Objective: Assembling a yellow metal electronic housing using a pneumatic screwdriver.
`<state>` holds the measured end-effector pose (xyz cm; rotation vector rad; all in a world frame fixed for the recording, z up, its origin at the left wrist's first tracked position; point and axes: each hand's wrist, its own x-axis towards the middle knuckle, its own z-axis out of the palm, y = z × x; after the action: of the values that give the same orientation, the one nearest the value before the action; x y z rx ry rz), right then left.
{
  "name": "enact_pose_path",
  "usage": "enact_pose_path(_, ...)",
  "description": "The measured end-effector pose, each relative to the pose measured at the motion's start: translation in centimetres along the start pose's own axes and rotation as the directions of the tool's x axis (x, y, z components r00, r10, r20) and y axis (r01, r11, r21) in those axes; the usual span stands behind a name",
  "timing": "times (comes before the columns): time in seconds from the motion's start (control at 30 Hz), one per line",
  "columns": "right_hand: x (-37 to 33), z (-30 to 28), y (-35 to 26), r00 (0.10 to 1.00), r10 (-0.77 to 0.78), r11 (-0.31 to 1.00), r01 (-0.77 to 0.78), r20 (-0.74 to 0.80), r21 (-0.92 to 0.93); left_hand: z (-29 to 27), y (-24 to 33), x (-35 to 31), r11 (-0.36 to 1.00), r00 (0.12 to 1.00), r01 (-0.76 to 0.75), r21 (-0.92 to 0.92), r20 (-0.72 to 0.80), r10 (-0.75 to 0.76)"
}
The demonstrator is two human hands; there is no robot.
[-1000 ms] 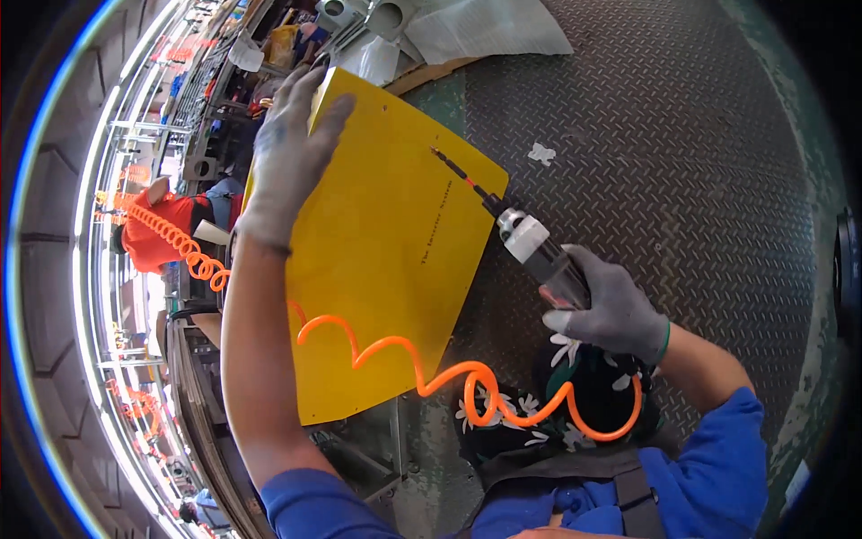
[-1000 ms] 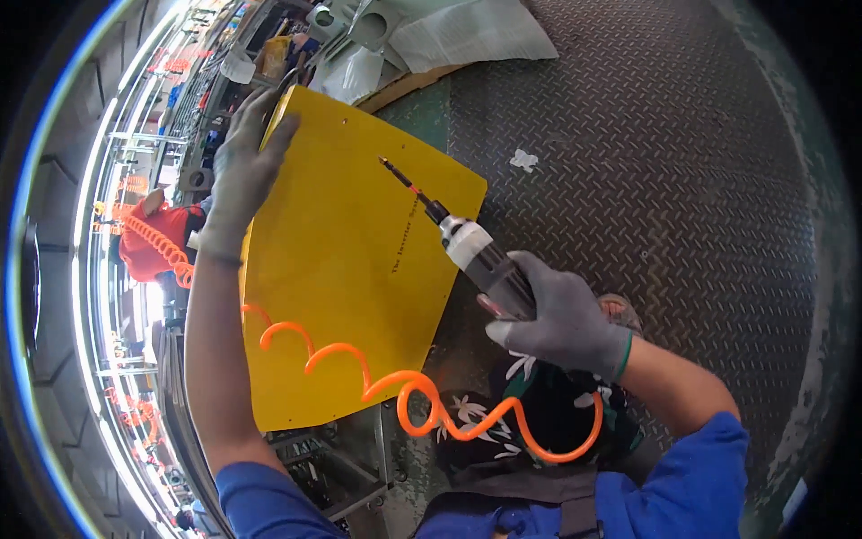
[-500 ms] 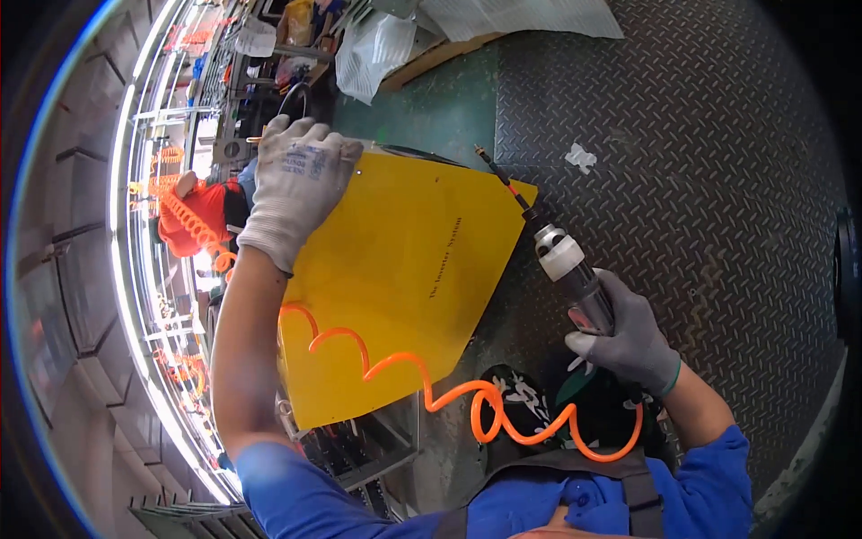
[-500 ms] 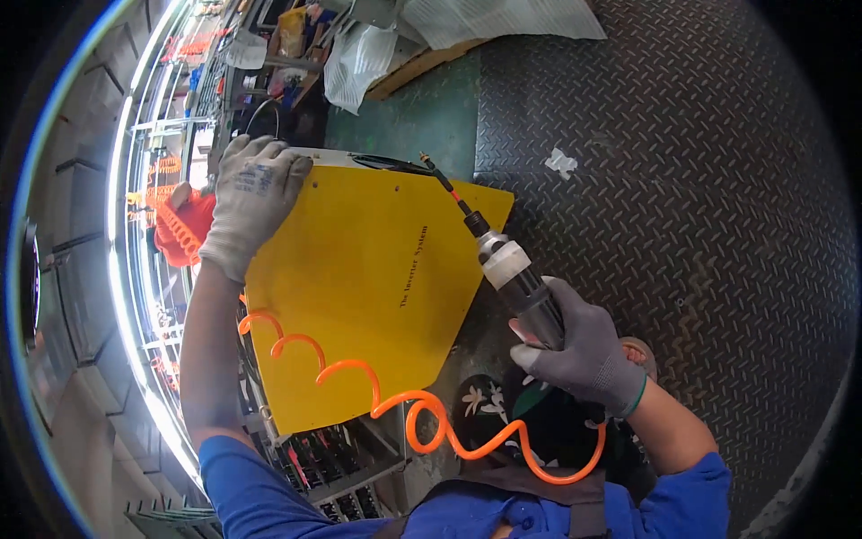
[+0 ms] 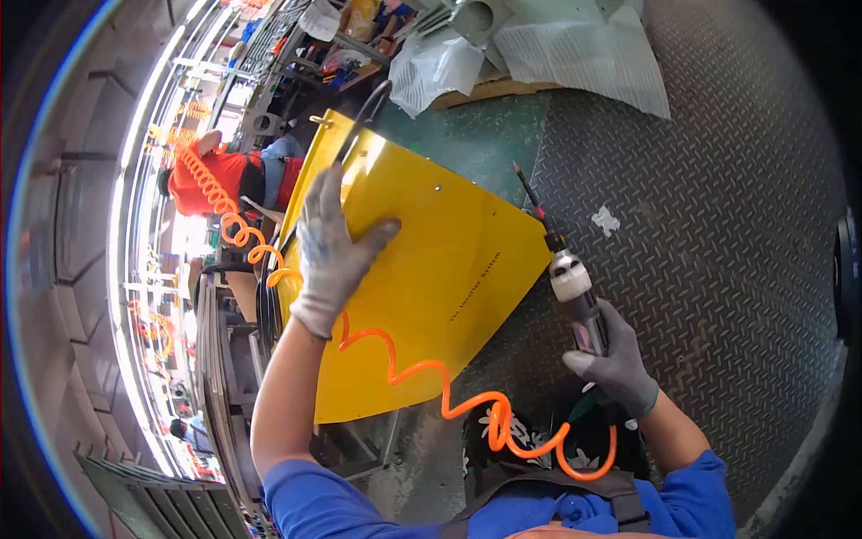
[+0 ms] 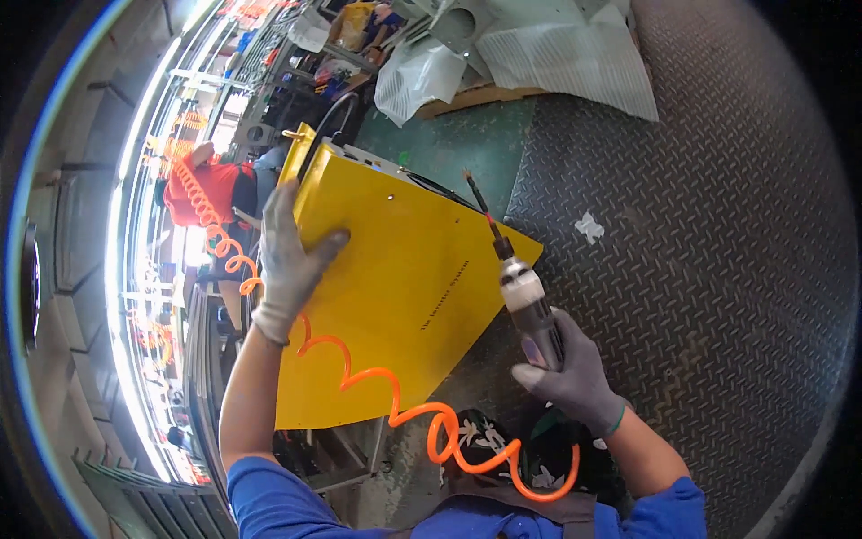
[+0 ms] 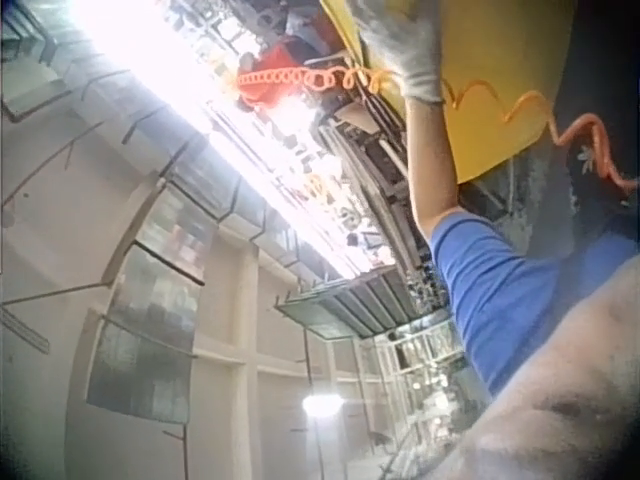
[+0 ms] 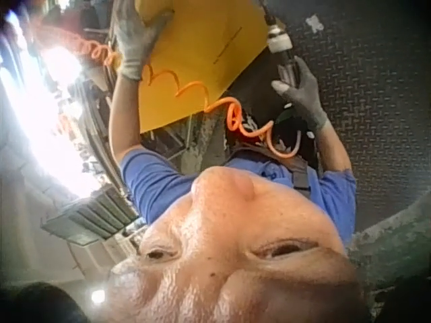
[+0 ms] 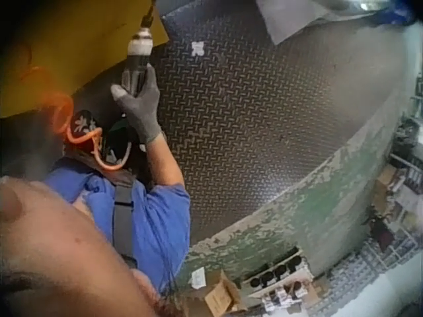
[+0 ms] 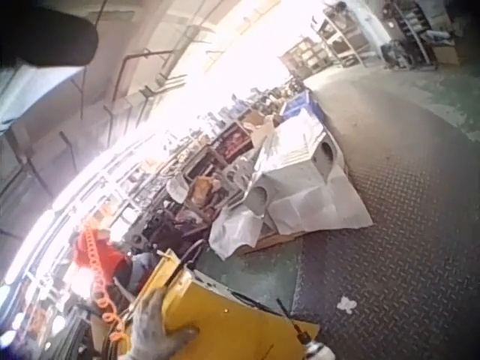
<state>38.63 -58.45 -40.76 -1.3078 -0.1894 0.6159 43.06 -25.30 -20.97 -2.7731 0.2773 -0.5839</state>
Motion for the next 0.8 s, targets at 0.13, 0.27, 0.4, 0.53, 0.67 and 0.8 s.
enact_pose_path(0.13,3.9,1.0,-4.6,0.989,-0.144,0.989,0.144,0.022,0.034,-1.1,-1.4,-4.1,0.99,0.988,0.134,-0.034,0.087,-0.13)
enact_pose_path(0.27,8.8,3.1,-9.0,0.97,-0.24,0.971,0.239,0.044,0.029,-1.3,-2.1,-4.8,0.983,0.986,0.155,-0.096,0.074,-0.148)
enact_pose_path(0.4,12.8,4.2,-11.6,0.977,-0.209,0.978,0.209,0.032,-0.004,-2.9,-1.3,-4.7,0.97,0.974,0.226,-0.094,0.048,-0.222)
enact_pose_path(0.53,14.3,4.0,-12.1,0.95,-0.31,0.945,0.312,0.027,-0.103,-6.5,1.0,-11.6,0.886,0.812,0.402,-0.229,-0.358,-0.461)
enact_pose_path(0.67,12.8,5.7,-11.5,0.981,-0.192,0.981,0.191,0.032,0.018,-8.9,3.7,-26.9,0.503,0.171,0.79,-0.351,-0.662,-0.73)
enact_pose_path(0.8,10.5,8.1,-11.1,0.967,-0.245,0.967,0.248,-0.067,0.051,-8.6,3.9,-39.8,-0.064,-0.428,0.783,-0.618,-0.461,-0.778)
